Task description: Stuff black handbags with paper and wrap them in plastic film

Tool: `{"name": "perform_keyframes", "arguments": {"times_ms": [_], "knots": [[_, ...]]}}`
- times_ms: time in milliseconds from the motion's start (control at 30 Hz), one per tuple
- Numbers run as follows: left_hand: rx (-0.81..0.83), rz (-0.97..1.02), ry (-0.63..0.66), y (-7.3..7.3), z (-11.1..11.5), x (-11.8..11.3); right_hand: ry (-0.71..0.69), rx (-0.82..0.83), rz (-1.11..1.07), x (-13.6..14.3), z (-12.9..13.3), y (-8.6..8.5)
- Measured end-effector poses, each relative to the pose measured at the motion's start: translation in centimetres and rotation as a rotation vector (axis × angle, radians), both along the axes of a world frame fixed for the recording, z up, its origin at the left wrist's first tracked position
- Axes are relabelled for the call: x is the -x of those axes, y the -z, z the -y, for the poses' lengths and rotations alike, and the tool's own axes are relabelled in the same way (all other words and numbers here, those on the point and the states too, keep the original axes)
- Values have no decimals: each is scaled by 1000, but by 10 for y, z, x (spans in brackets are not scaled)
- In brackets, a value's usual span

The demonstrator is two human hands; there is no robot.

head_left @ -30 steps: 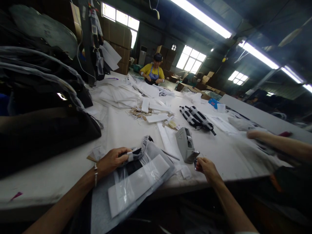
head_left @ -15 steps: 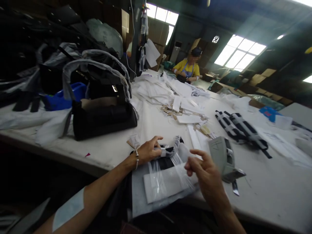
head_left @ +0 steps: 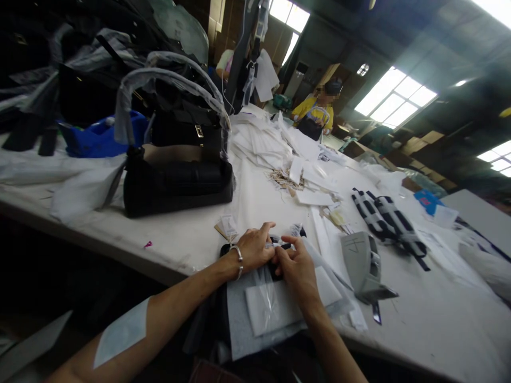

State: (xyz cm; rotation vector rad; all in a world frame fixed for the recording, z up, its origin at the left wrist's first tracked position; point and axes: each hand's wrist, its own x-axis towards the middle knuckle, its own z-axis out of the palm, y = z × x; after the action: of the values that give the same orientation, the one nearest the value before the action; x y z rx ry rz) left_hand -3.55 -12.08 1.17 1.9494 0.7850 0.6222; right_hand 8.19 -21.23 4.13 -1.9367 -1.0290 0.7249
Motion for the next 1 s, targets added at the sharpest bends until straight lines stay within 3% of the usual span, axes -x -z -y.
{"name": "perform_keyframes", "arguments": {"times_ms": [200,300,433,567,633,767,1000], "knots": [[11,8,-22,0,-1,2,-21,144,36,-1,-4,-5],[46,15,-53,1,-3,4,-55,189,230,-8,-6,-6],[114,51,-47,3,-5,4,-110,7,666,-17,0,-5],[159,80,-48,3,-6,3,-309,-247,977,-20,7,-6],[168,85,-60,3,-6,3,-399,-299,1056,-21,6,-8],[179,89,-46,1,-4,4,-570,-214,1061,-26,-6,-17],[175,110,12,-1,-1,4,-849,135,837,-35,-35,-29]]}}
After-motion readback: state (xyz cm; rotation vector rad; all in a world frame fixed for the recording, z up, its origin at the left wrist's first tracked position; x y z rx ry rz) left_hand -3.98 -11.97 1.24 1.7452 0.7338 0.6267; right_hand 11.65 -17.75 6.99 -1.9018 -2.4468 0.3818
